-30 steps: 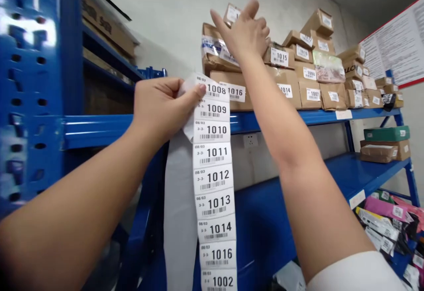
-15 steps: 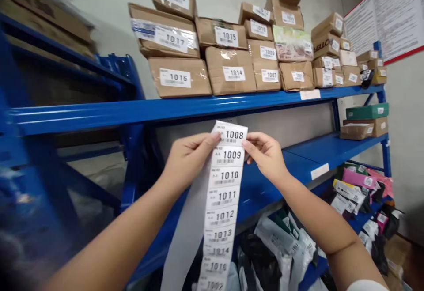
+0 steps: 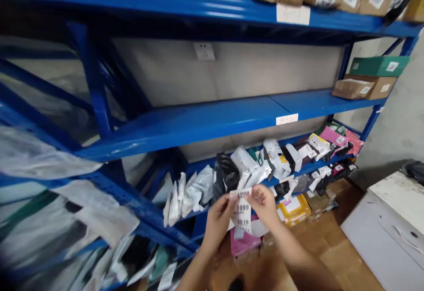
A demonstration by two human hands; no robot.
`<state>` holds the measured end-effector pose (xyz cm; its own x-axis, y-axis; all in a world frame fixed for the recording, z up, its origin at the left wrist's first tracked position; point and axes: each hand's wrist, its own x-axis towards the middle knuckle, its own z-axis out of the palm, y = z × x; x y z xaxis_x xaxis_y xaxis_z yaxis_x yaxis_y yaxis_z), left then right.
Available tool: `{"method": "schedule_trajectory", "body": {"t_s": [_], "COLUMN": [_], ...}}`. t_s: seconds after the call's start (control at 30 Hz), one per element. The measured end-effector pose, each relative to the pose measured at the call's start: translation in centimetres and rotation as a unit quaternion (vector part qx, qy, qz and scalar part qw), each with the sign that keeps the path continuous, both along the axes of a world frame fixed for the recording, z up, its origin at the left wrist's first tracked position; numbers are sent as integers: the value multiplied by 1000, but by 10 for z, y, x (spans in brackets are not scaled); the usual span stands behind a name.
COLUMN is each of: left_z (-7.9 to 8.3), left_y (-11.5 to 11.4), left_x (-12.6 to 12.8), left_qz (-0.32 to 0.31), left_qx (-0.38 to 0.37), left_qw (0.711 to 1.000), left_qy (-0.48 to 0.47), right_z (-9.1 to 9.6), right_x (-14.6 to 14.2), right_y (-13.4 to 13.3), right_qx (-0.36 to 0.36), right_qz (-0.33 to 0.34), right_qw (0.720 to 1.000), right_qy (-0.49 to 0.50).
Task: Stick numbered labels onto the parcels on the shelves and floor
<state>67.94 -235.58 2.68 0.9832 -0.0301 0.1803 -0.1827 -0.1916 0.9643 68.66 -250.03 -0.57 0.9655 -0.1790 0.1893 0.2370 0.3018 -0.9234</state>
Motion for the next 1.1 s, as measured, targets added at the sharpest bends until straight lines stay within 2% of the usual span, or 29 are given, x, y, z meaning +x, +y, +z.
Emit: {"method": "schedule_trajectory", "body": {"t_s": [0.1, 0.17, 0.23, 0.3, 0.4, 0.53, 0.63, 0.7, 0.8, 0.9, 1.0, 1.1], "left_z": [-60, -87, -102, -106, -105, -108, -108, -102, -96, -107, -128, -135], "left_y": [6, 16, 27, 37, 48, 67, 82, 92, 111, 134, 156, 168], "left_x": [-49, -84, -114, -137, -159, -177, -188, -196, -207, -217, -219, -198], "left_qz": [17, 27, 26, 14, 11, 77, 123, 131, 124, 129, 165, 149], "left_qx": [82, 135, 170, 173, 147, 146, 136, 137, 137, 119, 107, 122], "left_qw": [994, 987, 978, 973, 977, 980, 979, 978, 979, 979, 974, 976], "left_qy": [65, 89, 119, 149, 156, 113, 86, 84, 87, 99, 113, 105], "right_z": [-71, -109, -135, -148, -145, -121, -107, -105, -114, -132, -146, -150], "right_x": [-50, -86, -117, -138, -145, -134, -138, -148, -166, -175, -168, -150], "right_y": [-1, 4, 13, 21, 28, 38, 56, 74, 100, 109, 92, 55], "right_qx": [-19, -21, -9, -5, -14, 13, 43, 71, 121, 165, 186, 208], "right_qz": [64, 114, 153, 172, 186, 255, 294, 301, 254, 185, 129, 35], "right_qw": [991, 977, 965, 960, 961, 947, 932, 925, 932, 938, 940, 945], "right_qy": [117, 179, 212, 221, 205, 195, 209, 221, 230, 242, 255, 251]}}
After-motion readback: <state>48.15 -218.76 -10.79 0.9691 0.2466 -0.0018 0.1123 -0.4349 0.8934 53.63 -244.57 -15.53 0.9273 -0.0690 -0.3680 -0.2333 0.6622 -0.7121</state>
